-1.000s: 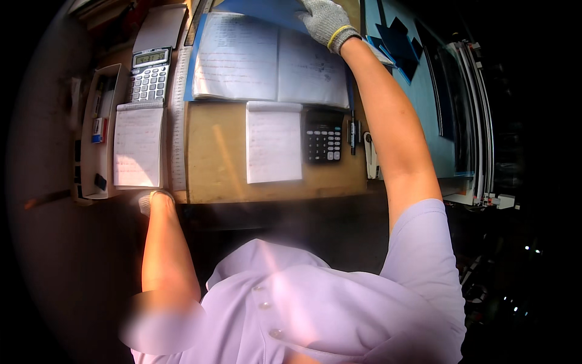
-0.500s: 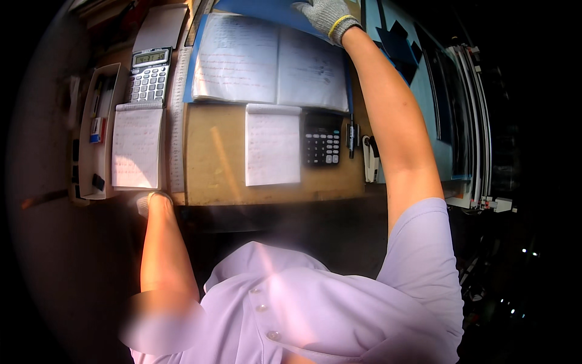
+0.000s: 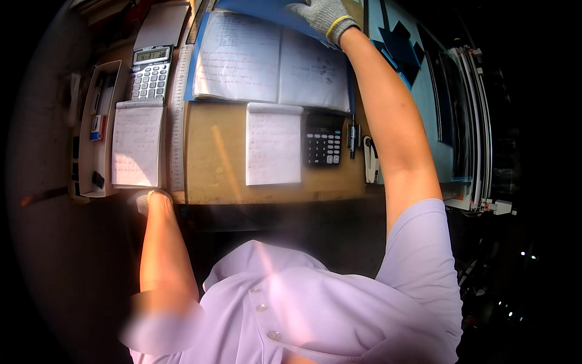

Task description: The person operates a large sheet cutting machine in a workshop, using a calculator and a digital control panel to input measurements. They handle large black sheets, placing them on the machine's bed, adjusting the cutting frame, and loading the material into the press for processing.

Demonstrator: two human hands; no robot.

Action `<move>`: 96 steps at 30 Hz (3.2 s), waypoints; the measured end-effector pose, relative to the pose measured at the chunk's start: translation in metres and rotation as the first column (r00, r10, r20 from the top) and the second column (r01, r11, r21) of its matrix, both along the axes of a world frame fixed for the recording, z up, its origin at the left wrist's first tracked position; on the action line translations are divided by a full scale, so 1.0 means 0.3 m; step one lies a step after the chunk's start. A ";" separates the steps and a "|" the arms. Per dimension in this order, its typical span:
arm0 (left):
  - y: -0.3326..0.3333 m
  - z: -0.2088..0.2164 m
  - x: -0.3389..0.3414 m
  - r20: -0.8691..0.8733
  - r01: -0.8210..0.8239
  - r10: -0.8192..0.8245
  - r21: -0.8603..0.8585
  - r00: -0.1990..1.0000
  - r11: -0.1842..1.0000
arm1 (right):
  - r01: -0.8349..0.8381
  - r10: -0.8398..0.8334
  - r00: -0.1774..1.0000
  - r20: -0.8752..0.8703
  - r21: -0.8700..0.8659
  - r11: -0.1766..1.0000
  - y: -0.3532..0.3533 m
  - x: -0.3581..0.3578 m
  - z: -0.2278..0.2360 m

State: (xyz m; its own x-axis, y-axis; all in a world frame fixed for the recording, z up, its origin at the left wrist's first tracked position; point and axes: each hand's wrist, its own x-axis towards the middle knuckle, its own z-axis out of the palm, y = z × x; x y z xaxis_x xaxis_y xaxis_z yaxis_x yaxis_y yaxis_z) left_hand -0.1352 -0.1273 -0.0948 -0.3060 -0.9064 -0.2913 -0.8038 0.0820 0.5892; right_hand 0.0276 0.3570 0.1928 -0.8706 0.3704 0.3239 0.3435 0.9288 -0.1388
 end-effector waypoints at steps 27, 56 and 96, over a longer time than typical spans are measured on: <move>0.036 0.052 0.022 0.053 -0.001 0.000 0.017 0.999 1.000 | 0.043 -0.056 0.996 -0.074 -0.169 0.985 -0.009 0.032 0.030; 0.051 0.106 0.049 0.107 0.040 -0.044 0.040 0.993 0.998 | 0.028 -0.063 0.989 -0.136 -0.243 0.970 0.033 0.061 0.032; 0.052 0.119 0.045 -0.019 -0.034 0.035 0.038 0.999 0.999 | 0.012 -0.037 0.990 -0.133 -0.185 0.983 0.026 0.068 0.021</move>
